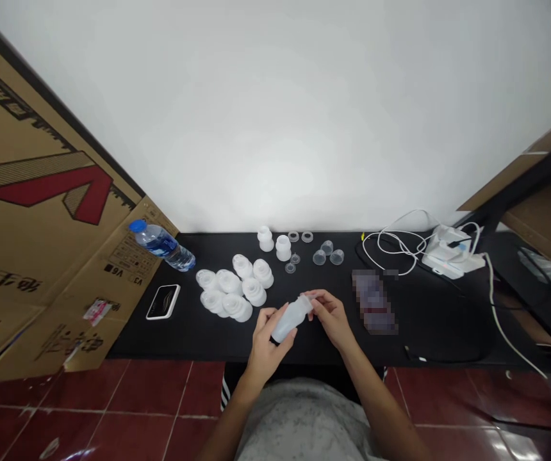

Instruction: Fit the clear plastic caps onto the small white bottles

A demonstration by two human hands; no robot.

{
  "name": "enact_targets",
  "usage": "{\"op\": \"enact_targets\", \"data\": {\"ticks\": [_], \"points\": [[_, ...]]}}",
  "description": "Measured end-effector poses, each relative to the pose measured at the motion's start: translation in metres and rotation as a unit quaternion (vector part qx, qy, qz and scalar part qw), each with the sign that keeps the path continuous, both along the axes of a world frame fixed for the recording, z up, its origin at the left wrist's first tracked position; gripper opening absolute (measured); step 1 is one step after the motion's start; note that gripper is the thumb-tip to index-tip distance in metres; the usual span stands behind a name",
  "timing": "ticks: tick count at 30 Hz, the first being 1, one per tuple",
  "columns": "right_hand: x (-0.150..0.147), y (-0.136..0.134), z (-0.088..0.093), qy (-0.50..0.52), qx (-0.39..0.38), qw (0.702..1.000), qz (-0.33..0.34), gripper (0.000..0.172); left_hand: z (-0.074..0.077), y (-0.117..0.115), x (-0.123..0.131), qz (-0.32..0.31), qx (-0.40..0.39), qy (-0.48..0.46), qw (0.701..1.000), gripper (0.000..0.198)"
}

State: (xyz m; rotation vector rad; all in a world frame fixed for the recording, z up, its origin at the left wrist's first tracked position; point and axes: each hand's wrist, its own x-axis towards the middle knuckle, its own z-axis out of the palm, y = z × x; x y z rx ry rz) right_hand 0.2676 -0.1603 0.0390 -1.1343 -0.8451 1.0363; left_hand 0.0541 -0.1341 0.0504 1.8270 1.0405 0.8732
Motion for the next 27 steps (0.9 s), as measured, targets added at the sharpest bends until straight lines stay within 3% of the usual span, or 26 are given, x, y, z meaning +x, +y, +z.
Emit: {"op": "enact_targets", "data": {"ticks": [4,6,8,11,13,14,16,19,21,23,25,27], "points": [[0.003,-0.003,0.006,-0.005,0.001,0.998,0.062,0.040,0.016,0.002,-0.008,-0.049,-0.059,-0.011,0.997,0.042],[0.004,-0.005,0.009,0.004,0.004,0.996,0.086,0.041,0.023,0.002,-0.010,-0.062,-0.147,-0.034,0.987,0.046],[0.005,-0.006,0.010,0.015,0.007,0.994,0.108,0.039,0.027,0.003,-0.011,-0.071,-0.294,-0.081,0.950,0.057],[0.005,-0.007,0.008,0.023,0.003,0.992,0.127,0.040,0.030,0.007,-0.008,-0.063,-0.494,-0.155,0.853,0.065],[0.006,-0.007,0.006,0.023,0.000,0.992,0.128,0.042,0.030,0.009,-0.005,-0.048,-0.548,-0.182,0.815,0.063],[0.006,-0.007,0.005,0.024,0.000,0.992,0.127,0.042,0.030,0.009,-0.004,-0.040,-0.553,-0.190,0.810,0.062],[0.005,-0.006,0.006,0.026,0.006,0.992,0.123,0.041,0.028,0.008,-0.001,-0.031,-0.534,-0.196,0.822,0.063],[0.002,-0.003,0.008,0.040,0.014,0.994,0.102,0.039,0.024,0.004,0.001,-0.030,-0.430,-0.151,0.889,0.067],[-0.001,0.001,0.008,0.052,0.011,0.996,0.073,0.041,0.022,0.001,0.002,-0.019,-0.289,-0.090,0.953,0.062],[-0.003,0.004,0.006,0.054,0.003,0.998,0.041,0.047,0.020,-0.003,0.004,0.005,-0.116,-0.032,0.993,0.045],[-0.004,0.006,0.004,0.041,-0.001,0.999,0.021,0.051,0.016,-0.006,0.005,0.031,0.030,-0.001,0.999,0.035],[-0.004,0.006,0.003,0.033,0.006,0.999,0.013,0.050,0.012,-0.008,0.007,0.047,0.111,0.008,0.993,0.036]]}}
